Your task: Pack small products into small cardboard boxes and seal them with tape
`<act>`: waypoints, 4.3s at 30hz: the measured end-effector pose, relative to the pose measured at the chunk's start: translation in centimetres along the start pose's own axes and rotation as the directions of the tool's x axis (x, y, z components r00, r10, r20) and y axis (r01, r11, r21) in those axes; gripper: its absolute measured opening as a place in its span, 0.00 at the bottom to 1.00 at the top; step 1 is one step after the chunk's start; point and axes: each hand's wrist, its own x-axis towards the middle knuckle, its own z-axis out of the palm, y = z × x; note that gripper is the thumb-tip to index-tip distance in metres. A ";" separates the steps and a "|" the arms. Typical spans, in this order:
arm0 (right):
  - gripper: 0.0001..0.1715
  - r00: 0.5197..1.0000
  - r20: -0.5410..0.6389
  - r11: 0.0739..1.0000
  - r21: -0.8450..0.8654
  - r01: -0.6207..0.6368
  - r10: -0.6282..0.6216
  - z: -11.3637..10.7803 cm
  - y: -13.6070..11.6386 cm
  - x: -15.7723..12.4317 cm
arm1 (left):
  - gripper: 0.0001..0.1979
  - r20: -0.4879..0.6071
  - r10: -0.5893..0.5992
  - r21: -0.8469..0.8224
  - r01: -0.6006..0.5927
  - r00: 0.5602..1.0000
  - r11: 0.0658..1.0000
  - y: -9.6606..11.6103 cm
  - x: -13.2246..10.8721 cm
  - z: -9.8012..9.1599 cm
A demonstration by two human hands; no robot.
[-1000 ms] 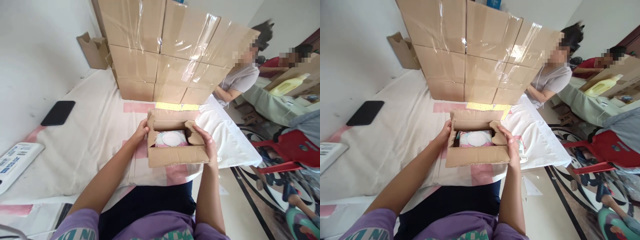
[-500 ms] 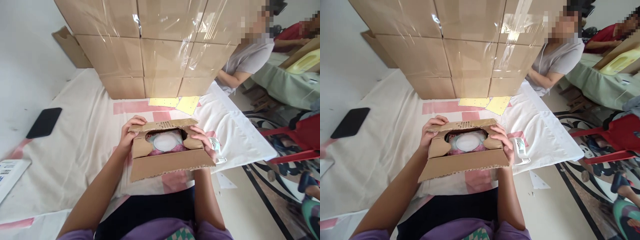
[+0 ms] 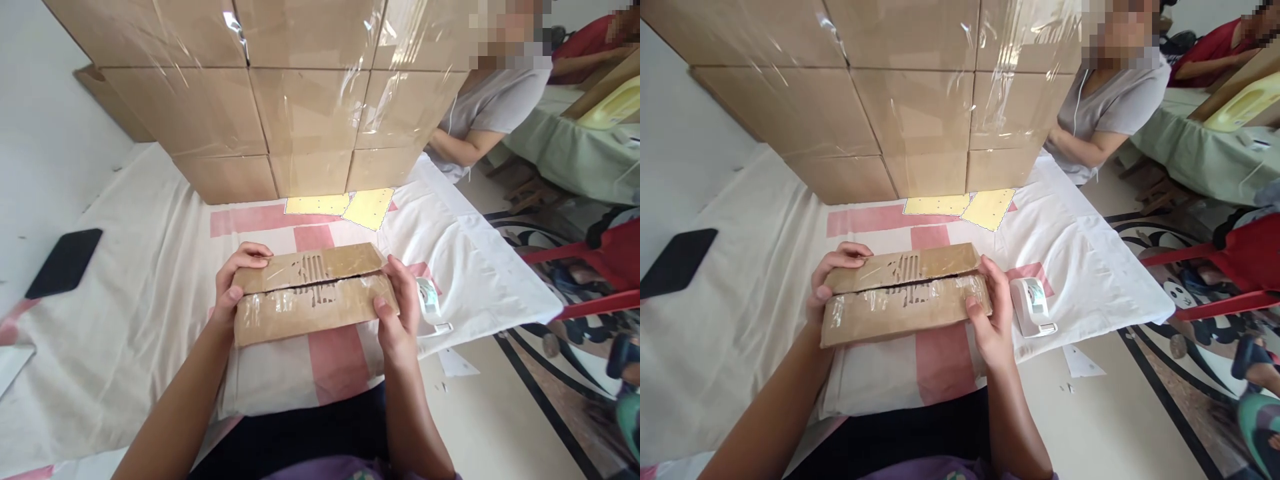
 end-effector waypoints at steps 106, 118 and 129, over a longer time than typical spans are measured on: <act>0.19 0.799 -0.151 0.674 -0.459 -0.578 0.583 -14.9 -0.3 -2.3 | 0.56 0.539 -0.163 0.264 0.018 0.826 0.964 -2.4 -2.2 26.8; 0.13 0.945 -0.162 0.687 -0.653 -0.317 0.283 -16.3 -0.7 -3.2 | 0.59 0.535 -0.171 0.335 -0.022 0.827 0.942 -3.1 -2.7 27.0; 0.33 0.946 0.304 0.525 -0.790 0.318 -0.114 -16.9 -0.2 -5.1 | 0.56 0.524 -0.120 0.319 -0.064 0.843 0.946 -3.1 -2.7 26.9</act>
